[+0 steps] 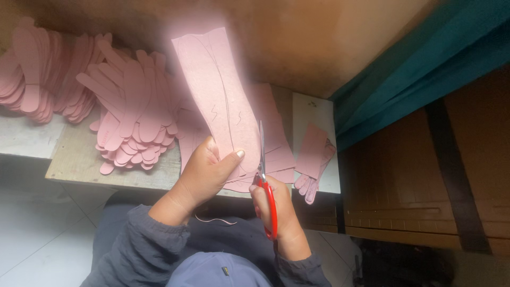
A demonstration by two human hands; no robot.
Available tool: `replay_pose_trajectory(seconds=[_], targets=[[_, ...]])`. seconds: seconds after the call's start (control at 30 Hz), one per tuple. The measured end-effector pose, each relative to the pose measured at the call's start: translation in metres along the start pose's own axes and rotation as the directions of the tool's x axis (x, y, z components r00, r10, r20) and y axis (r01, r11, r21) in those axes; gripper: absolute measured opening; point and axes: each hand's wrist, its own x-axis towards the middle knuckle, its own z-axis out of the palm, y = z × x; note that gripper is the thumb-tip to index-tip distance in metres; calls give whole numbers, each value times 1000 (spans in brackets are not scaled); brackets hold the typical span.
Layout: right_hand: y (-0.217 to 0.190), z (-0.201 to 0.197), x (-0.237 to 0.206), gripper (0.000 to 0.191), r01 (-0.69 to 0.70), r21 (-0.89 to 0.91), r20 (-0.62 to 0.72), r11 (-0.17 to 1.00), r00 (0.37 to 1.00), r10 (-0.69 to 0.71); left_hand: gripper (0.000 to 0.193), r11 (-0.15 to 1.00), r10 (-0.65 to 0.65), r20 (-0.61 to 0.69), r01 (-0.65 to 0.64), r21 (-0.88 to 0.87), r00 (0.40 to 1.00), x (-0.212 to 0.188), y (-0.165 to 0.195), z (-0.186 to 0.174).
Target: The person uses red-handled scissors to cut a pink paper sheet along a pre-drawn outline, shaping it into a hand-like form. The finished cutout is placed on a pile of similar pink paper shapes on the table.
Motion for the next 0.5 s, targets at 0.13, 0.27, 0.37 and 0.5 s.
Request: replay_pose_trajectory(seconds=[0.13, 0.27, 0.37, 0.5], targets=[[-3, -1, 1, 21, 72, -32, 29, 997, 997, -71, 27, 997, -63, 48, 61, 54, 997, 0, 5, 0], [-3, -2, 4, 18, 144, -44, 13, 989, 990, -144, 30, 999, -30, 139, 34, -27, 990, -1, 8, 0], [1, 0, 3, 21, 115, 1, 5, 993, 993, -115, 31, 999, -20, 134, 25, -37, 991, -1, 7, 0], [5, 2, 4, 20, 46, 67, -21, 997, 999, -44, 32, 997, -15, 125, 24, -67, 992, -1, 3, 0]])
